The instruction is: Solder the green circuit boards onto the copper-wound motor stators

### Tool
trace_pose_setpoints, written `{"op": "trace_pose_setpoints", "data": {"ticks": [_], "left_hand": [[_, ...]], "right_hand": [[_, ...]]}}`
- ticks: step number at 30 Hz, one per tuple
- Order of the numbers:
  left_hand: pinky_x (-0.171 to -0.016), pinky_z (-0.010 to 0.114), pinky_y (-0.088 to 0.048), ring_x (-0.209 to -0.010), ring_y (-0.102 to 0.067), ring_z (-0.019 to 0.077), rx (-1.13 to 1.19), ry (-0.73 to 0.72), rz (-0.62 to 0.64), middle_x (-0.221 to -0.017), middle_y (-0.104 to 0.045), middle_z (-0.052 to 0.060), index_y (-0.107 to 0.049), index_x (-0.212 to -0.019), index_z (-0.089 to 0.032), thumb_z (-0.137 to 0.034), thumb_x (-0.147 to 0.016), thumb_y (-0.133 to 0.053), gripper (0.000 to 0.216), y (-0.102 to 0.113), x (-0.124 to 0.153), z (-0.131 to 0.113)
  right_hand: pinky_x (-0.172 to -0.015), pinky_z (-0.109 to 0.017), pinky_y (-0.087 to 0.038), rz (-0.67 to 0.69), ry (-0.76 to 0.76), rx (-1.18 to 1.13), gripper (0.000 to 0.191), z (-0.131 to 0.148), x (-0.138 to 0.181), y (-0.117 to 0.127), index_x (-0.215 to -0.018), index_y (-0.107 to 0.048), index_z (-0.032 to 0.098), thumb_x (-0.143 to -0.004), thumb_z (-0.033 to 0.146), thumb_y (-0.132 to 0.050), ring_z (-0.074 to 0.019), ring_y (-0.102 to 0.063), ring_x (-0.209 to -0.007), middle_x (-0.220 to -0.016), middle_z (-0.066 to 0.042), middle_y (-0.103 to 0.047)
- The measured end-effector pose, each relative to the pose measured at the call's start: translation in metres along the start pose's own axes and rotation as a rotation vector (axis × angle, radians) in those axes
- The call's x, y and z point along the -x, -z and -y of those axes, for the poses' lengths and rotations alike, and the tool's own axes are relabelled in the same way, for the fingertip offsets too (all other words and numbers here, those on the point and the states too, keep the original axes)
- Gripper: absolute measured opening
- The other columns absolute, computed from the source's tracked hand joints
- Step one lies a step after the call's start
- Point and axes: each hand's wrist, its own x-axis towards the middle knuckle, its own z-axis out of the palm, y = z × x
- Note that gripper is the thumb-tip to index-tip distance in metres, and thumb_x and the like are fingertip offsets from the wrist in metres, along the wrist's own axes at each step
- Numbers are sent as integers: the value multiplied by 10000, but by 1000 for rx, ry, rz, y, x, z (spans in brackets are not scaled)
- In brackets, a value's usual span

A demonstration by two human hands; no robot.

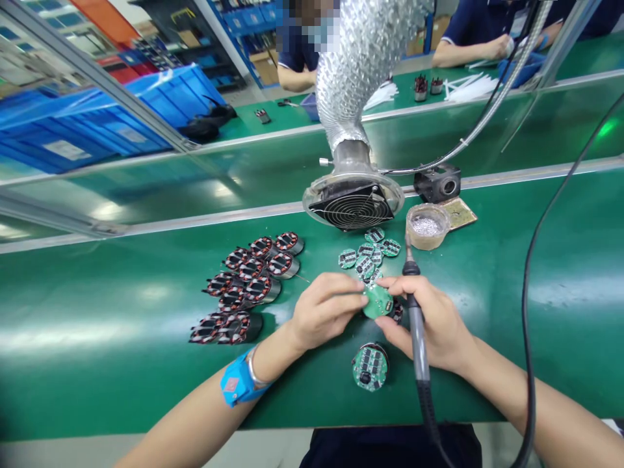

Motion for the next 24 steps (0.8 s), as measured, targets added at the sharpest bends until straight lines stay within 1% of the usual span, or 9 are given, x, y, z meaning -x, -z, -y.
{"op": "trace_pose_setpoints", "data": {"ticks": [3,6,9,12,14,16,18,21,24], "left_hand": [[-856,300,-546,-948,-652,163,69,240,140,-1015,-704,92,-638,-1101,-158,-54,-888,-521,263,0,3,6],[-815,271,-550,-877,-672,152,232,314,338,-963,-725,74,-667,-1073,-158,-131,-906,-557,202,-1,8,12],[-781,254,-545,-823,-677,143,361,420,395,-915,-732,63,-682,-1057,-162,-199,-882,-627,188,-4,7,15],[-670,213,-530,-713,-656,118,474,572,464,-847,-718,49,-666,-1088,-142,-166,-825,-679,264,-4,2,13],[-590,188,-495,-634,-618,99,489,630,498,-778,-692,31,-667,-1031,-128,-134,-808,-665,223,-1,-2,7],[-544,179,-462,-577,-574,87,493,654,485,-706,-654,13,-651,-955,-118,-115,-805,-627,152,5,-5,1],[-562,192,-474,-584,-568,94,564,638,476,-697,-642,12,-620,-972,-111,-99,-784,-610,188,14,-6,-4],[-699,254,-531,-726,-616,136,727,547,527,-849,-677,66,-612,-1046,-109,-71,-723,-607,325,28,-6,-4],[-758,275,-538,-809,-639,159,759,497,548,-949,-690,95,-656,-1042,-123,-62,-737,-606,315,33,-3,1]], "right_hand": [[-868,-309,-556,2,-70,69,465,-8,7,12,-1118,-459,219,-772,253,-767,-200,-681,-1009,-1121,-80,-684],[-875,-325,-551,13,-39,115,480,-12,12,15,-1131,-466,208,-767,251,-775,-207,-676,-1002,-1109,-82,-681],[-854,-333,-550,18,25,170,432,-9,13,10,-1112,-484,198,-784,246,-759,-210,-669,-974,-1094,-83,-680],[-807,-360,-550,40,51,240,405,-3,12,5,-1121,-493,189,-804,251,-738,-219,-657,-915,-1067,-81,-682],[-786,-374,-550,63,51,273,405,1,12,4,-1140,-494,182,-812,240,-723,-226,-641,-897,-1056,-82,-680],[-795,-385,-550,87,47,278,388,3,11,4,-1139,-496,179,-815,218,-707,-235,-625,-918,-1076,-87,-671],[-825,-398,-547,117,50,255,369,2,9,5,-1136,-498,179,-820,195,-686,-242,-614,-955,-1104,-92,-661],[-854,-408,-546,169,60,205,357,1,6,6,-1152,-496,182,-831,170,-655,-245,-614,-975,-1077,-88,-665],[-878,-434,-539,182,72,197,380,1,2,7,-1169,-491,178,-827,176,-656,-259,-619,-1007,-1116,-106,-662]]}}
